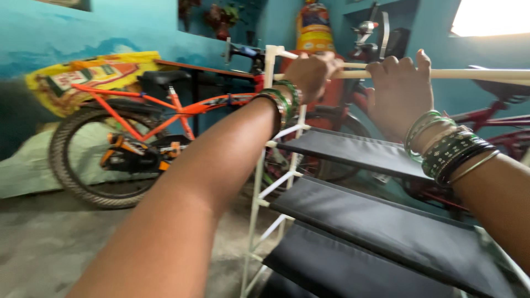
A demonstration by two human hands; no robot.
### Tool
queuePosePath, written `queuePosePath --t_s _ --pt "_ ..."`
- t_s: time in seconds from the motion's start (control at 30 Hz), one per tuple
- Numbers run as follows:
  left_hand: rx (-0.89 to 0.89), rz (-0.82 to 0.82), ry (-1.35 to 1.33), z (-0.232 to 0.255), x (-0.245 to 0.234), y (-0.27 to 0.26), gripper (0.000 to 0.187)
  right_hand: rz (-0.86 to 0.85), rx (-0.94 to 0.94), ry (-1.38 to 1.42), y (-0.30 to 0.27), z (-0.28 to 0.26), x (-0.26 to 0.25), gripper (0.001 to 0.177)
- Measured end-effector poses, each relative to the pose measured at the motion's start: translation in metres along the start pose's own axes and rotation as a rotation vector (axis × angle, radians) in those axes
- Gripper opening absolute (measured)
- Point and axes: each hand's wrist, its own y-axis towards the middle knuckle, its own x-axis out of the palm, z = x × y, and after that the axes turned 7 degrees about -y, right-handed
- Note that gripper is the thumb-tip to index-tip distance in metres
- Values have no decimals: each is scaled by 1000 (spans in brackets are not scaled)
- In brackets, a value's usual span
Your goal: The person assembles a three-tier shoe rack by inserting white plastic rods into the frame and securing them with connectors. The person adjusts the fabric shelves and aligns the frame components to complete the assembly.
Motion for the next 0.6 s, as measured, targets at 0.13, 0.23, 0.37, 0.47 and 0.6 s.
queuePosePath --t_s 0.13,0.23,0.37,0.47,0.6 --pt "0 -94 41 -9 -1 -7 27 -176 78 166 26 -27 -12 30" --pt "-36 -50 147 -30 2 -11 37 -164 -3 103 26 -26 -8 30" --pt "-32 214 338 -70 6 -24 39 17 4 84 24 -15 14 31" --pt "-167 311 187 -90 11 -19 42 38 35 118 30 -5 31 36" --pt "-354 227 -184 -100 17 -15 33 53 25 73 30 0 44 37"
